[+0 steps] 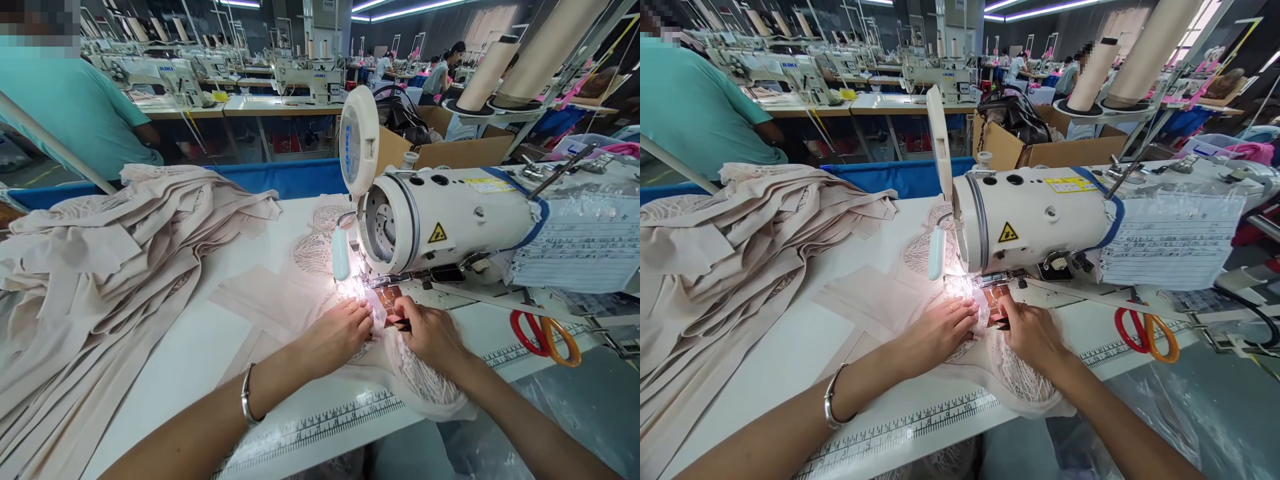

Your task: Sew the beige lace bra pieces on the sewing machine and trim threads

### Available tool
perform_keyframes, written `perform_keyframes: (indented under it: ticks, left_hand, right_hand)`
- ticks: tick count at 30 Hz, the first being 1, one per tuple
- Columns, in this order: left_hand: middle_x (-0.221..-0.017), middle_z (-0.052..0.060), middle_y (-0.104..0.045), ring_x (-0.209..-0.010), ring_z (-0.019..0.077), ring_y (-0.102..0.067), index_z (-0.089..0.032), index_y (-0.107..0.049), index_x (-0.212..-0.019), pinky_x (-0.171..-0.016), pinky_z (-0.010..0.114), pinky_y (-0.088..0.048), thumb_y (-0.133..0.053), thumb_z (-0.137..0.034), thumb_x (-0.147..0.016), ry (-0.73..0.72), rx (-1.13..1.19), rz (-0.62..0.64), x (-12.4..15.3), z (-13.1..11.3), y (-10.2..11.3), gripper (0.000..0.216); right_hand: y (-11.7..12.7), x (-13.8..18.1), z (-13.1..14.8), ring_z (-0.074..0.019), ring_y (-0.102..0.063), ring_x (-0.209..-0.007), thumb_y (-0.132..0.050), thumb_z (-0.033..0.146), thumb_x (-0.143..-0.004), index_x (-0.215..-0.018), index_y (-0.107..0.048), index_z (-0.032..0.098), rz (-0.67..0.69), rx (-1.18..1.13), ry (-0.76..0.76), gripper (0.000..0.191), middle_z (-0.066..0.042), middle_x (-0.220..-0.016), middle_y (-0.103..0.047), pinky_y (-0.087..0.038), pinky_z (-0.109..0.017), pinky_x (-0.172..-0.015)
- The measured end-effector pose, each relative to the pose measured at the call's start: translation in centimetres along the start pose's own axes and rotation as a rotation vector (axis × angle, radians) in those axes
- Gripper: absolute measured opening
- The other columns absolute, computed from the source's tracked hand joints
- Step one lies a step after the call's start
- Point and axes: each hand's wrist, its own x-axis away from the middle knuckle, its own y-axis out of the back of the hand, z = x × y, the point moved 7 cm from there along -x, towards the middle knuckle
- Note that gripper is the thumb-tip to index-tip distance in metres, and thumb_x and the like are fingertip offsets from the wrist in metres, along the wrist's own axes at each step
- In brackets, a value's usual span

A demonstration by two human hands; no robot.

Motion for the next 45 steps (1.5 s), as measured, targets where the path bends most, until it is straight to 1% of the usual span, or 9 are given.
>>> perform_keyframes:
  ticks: [3, 5, 8, 13, 18, 26, 34, 42, 45]
  left_hand:
    - [-0.109, 0.014, -0.066, -0.106, 0.0272, -0.061, -0.008, -0.064, -0.105, -0.100, 0.044, -0.049, -0.038, -0.024, -0.109, 0.014, 0.076, -0.046, 0.0, 0.4, 0.5, 0.030]
    - [-0.108, 0.014, -0.067, -0.106, 0.0285, -0.061, -0.010, -0.065, -0.102, -0.098, 0.045, -0.049, -0.037, -0.028, -0.109, 0.007, 0.090, -0.068, -0.1, 0.5, 0.8, 0.034]
    - [-0.108, 0.016, -0.067, -0.108, 0.0308, -0.060, -0.010, -0.067, -0.097, -0.097, 0.047, -0.048, -0.039, -0.033, -0.108, 0.010, 0.072, -0.068, -0.1, 0.6, 1.1, 0.038]
    - [-0.115, 0.016, -0.065, -0.114, 0.0344, -0.055, -0.010, -0.066, -0.096, -0.100, 0.051, -0.041, -0.039, -0.042, -0.109, 0.035, 0.026, -0.015, -0.1, 0.7, 1.4, 0.045]
    - [-0.119, 0.017, -0.064, -0.119, 0.0356, -0.053, -0.009, -0.060, -0.117, -0.106, 0.057, -0.030, -0.032, -0.062, -0.105, 0.073, 0.045, 0.012, 0.3, 1.1, 1.5, 0.062]
    - [-0.132, 0.017, -0.058, -0.127, 0.0385, -0.046, -0.009, -0.062, -0.115, -0.108, 0.059, -0.026, -0.039, -0.059, -0.105, 0.092, -0.007, 0.054, 0.4, 1.4, 0.9, 0.056]
    - [-0.132, 0.017, -0.058, -0.128, 0.0363, -0.046, -0.011, -0.053, -0.130, -0.106, 0.062, -0.024, -0.022, -0.059, -0.107, 0.121, -0.027, 0.024, 0.3, 1.7, 1.1, 0.062]
    - [-0.127, 0.018, -0.060, -0.127, 0.0349, -0.047, -0.008, -0.052, -0.131, -0.108, 0.061, -0.023, -0.031, -0.059, -0.106, 0.140, -0.010, 0.051, 0.3, 1.9, 0.9, 0.061]
    - [-0.130, 0.018, -0.059, -0.124, 0.0348, -0.050, -0.011, -0.050, -0.134, -0.106, 0.062, -0.024, -0.026, -0.059, -0.107, 0.155, -0.021, 0.049, 0.3, 2.2, 0.9, 0.060]
  right_hand:
    - [-1.0, -1.0, -0.5, -0.0175, -0.066, -0.069, -0.049, 0.007, -0.072, -0.135, -0.056, 0.026, 0.237, 0.020, -0.002, 0.066, 0.003, -0.082, -0.074, -0.035, -0.026, -0.058]
    - [-1.6, -1.5, -0.7, -0.0191, -0.067, -0.073, -0.051, 0.008, -0.073, -0.139, -0.056, 0.029, 0.352, 0.076, -0.020, 0.070, 0.002, -0.083, -0.074, -0.036, -0.027, -0.059]
    - [-2.0, -2.0, -0.7, -0.0207, -0.068, -0.080, -0.052, 0.010, -0.075, -0.141, -0.056, 0.029, 0.420, 0.121, -0.051, 0.070, 0.000, -0.089, -0.075, -0.038, -0.029, -0.064]
    - [-2.2, -2.7, -0.5, -0.0220, -0.068, -0.079, -0.053, 0.011, -0.074, -0.142, -0.056, 0.025, 0.400, 0.133, -0.018, 0.070, -0.001, -0.086, -0.075, -0.037, -0.031, -0.063]
    - [-1.6, -3.1, -0.1, -0.0207, -0.068, -0.082, -0.051, 0.007, -0.072, -0.128, -0.068, 0.022, 0.290, 0.096, 0.065, 0.060, -0.002, -0.088, -0.076, -0.039, -0.030, -0.067]
    - [-1.3, -3.2, -0.5, -0.0181, -0.068, -0.085, -0.050, 0.004, -0.071, -0.127, -0.068, 0.025, 0.229, 0.016, 0.098, 0.062, 0.000, -0.093, -0.076, -0.042, -0.026, -0.066]
    - [-2.8, -3.1, -1.8, -0.0177, -0.066, -0.091, -0.048, 0.006, -0.077, -0.133, -0.064, 0.027, 0.230, -0.063, 0.135, 0.062, -0.002, -0.098, -0.075, -0.048, -0.026, -0.080]
    - [-1.4, -3.6, -1.2, -0.0164, -0.064, -0.086, -0.050, 0.002, -0.079, -0.119, -0.071, 0.027, 0.208, 0.012, 0.195, 0.052, 0.000, -0.089, -0.074, -0.041, -0.023, -0.065]
    - [-1.9, -4.1, -1.5, -0.0158, -0.063, -0.085, -0.047, 0.003, -0.082, -0.120, -0.070, 0.029, 0.235, -0.036, 0.189, 0.051, 0.001, -0.089, -0.074, -0.042, -0.024, -0.071]
